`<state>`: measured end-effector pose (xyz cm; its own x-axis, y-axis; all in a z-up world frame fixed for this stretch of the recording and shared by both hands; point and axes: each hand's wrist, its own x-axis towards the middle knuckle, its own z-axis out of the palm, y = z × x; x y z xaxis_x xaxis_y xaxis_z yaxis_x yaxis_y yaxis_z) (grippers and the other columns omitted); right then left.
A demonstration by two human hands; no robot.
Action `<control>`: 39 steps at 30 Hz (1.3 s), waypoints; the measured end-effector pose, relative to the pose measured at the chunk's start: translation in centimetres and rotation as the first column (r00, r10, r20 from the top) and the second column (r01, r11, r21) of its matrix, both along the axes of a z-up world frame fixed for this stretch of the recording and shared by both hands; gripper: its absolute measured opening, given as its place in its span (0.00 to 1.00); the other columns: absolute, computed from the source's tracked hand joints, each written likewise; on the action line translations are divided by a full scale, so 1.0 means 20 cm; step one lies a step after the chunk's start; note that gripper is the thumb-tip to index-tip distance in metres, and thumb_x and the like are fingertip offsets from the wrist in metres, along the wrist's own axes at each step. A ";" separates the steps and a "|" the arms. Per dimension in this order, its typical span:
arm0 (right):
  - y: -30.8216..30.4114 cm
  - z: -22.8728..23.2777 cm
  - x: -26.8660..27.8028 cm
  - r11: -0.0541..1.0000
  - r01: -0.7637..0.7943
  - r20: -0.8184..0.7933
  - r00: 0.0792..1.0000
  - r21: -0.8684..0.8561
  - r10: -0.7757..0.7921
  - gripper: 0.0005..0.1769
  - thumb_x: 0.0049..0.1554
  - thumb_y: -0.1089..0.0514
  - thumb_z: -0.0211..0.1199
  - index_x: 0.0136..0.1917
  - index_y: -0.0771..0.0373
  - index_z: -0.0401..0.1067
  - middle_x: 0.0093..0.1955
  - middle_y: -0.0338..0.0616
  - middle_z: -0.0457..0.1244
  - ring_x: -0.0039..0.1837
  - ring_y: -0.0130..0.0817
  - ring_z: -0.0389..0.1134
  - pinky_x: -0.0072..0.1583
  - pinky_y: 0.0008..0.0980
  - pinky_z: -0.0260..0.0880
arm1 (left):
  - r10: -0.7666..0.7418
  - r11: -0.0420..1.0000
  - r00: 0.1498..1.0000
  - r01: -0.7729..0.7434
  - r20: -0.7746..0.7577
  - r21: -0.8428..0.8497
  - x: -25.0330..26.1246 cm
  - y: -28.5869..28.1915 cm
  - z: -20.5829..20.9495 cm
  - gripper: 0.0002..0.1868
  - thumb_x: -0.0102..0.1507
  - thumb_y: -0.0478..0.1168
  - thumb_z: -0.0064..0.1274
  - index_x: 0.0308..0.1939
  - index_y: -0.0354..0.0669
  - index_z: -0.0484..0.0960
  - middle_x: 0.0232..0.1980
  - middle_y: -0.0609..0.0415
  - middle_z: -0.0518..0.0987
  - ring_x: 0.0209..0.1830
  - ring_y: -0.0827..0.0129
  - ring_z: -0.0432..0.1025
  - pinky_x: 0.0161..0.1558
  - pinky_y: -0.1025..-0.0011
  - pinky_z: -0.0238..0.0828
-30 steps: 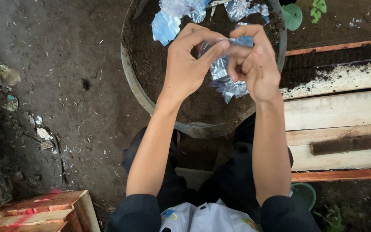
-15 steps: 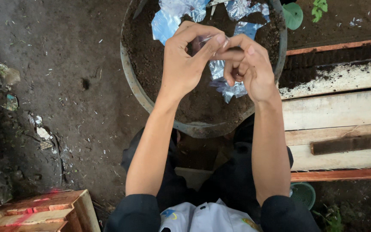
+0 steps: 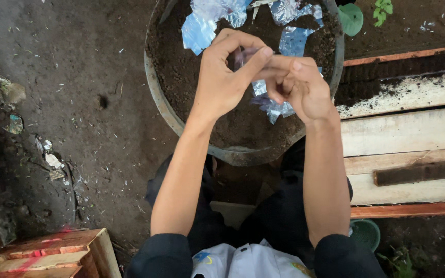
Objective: The person opens small plastic bags containing seeds and pours them into a wooden planter box filled with soil. The person repeatedly picks up bags from a large basin, opens them, and empties the contents into the planter.
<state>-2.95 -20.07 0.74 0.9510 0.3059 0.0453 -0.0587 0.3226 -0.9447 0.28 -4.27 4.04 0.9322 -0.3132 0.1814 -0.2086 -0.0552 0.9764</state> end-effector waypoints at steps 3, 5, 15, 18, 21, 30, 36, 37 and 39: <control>0.01 0.02 0.00 1.000 -0.022 -0.051 0.998 0.014 0.022 0.26 0.52 0.42 0.44 0.51 0.64 0.68 0.40 0.41 0.63 0.26 0.26 0.50 0.30 0.18 0.48 | -0.042 0.999 0.999 0.042 -0.005 0.010 -0.01 0.01 0.02 0.07 0.58 0.46 0.44 0.32 0.49 0.72 0.34 0.62 0.64 0.31 0.77 0.58 0.36 0.77 0.59; 0.01 0.03 0.01 0.998 -0.053 -0.074 0.996 0.031 0.055 0.29 0.52 0.42 0.45 0.55 0.67 0.64 0.37 0.38 0.61 0.27 0.23 0.52 0.29 0.16 0.50 | -0.029 0.978 0.995 0.009 0.092 0.208 -0.01 0.01 0.04 0.10 0.57 0.48 0.43 0.39 0.50 0.71 0.39 0.59 0.63 0.39 0.72 0.59 0.44 0.68 0.52; 0.03 0.10 0.00 0.989 -0.092 -0.136 0.988 -0.117 0.076 0.26 0.53 0.45 0.42 0.52 0.68 0.66 0.47 0.43 0.62 0.24 0.27 0.50 0.27 0.20 0.46 | -0.251 0.511 0.627 -0.562 0.738 0.651 -0.04 0.01 -0.07 0.09 0.53 0.29 0.43 0.32 0.47 0.64 0.32 0.57 0.59 0.30 0.67 0.56 0.40 0.71 0.48; 0.03 0.05 -0.01 0.981 -0.097 -0.191 0.979 -0.165 0.064 0.22 0.52 0.53 0.44 0.50 0.72 0.66 0.33 0.46 0.59 0.23 0.27 0.50 0.28 0.20 0.50 | -0.265 0.522 0.673 -0.502 0.690 0.690 -0.05 -0.01 -0.09 0.10 0.52 0.28 0.43 0.33 0.46 0.64 0.34 0.56 0.60 0.31 0.66 0.57 0.41 0.70 0.48; 0.03 0.08 -0.02 0.935 -0.111 -0.216 0.976 -0.336 0.038 0.12 0.52 0.52 0.46 0.38 0.60 0.66 0.20 0.40 0.51 0.22 0.24 0.49 0.26 0.20 0.43 | -0.238 0.528 0.647 -0.540 0.724 0.656 -0.05 -0.01 -0.09 0.10 0.53 0.29 0.45 0.31 0.47 0.63 0.33 0.57 0.59 0.29 0.66 0.54 0.40 0.70 0.47; 0.05 0.08 -0.01 0.954 0.081 0.104 0.993 -0.289 -0.053 0.14 0.58 0.58 0.44 0.53 0.63 0.65 0.48 0.48 0.63 0.26 0.22 0.59 0.28 0.16 0.61 | -0.139 0.713 0.952 -0.096 0.274 0.695 -0.01 0.06 -0.10 0.11 0.51 0.26 0.43 0.35 0.39 0.63 0.38 0.51 0.64 0.35 0.63 0.62 0.38 0.62 0.58; 0.23 0.13 0.01 0.442 0.079 -0.017 0.978 -0.893 -0.210 0.18 0.48 0.57 0.43 0.49 0.63 0.69 0.51 0.47 0.63 0.50 0.39 0.63 0.50 0.38 0.61 | 0.184 0.980 0.981 -0.188 0.058 0.067 -0.02 0.14 0.03 0.08 0.52 0.29 0.40 0.30 0.47 0.63 0.30 0.62 0.62 0.30 0.76 0.56 0.32 0.79 0.53; 0.28 0.09 -0.03 0.439 0.081 -0.015 0.978 -0.895 -0.209 0.18 0.48 0.57 0.43 0.49 0.63 0.69 0.51 0.47 0.63 0.50 0.39 0.63 0.50 0.38 0.61 | 0.185 0.980 0.981 -0.189 0.059 0.063 -0.01 0.15 0.02 0.08 0.52 0.29 0.40 0.30 0.47 0.63 0.30 0.62 0.62 0.30 0.76 0.56 0.32 0.79 0.53; 0.39 0.00 -0.10 0.156 -0.348 -0.321 0.931 -0.925 0.174 0.09 0.52 0.61 0.45 0.31 0.60 0.61 0.29 0.40 0.57 0.33 0.31 0.58 0.37 0.29 0.62 | 0.176 0.968 0.984 -0.170 0.020 -0.184 0.01 0.17 0.01 0.11 0.52 0.25 0.39 0.30 0.46 0.61 0.29 0.61 0.58 0.29 0.79 0.53 0.32 0.81 0.52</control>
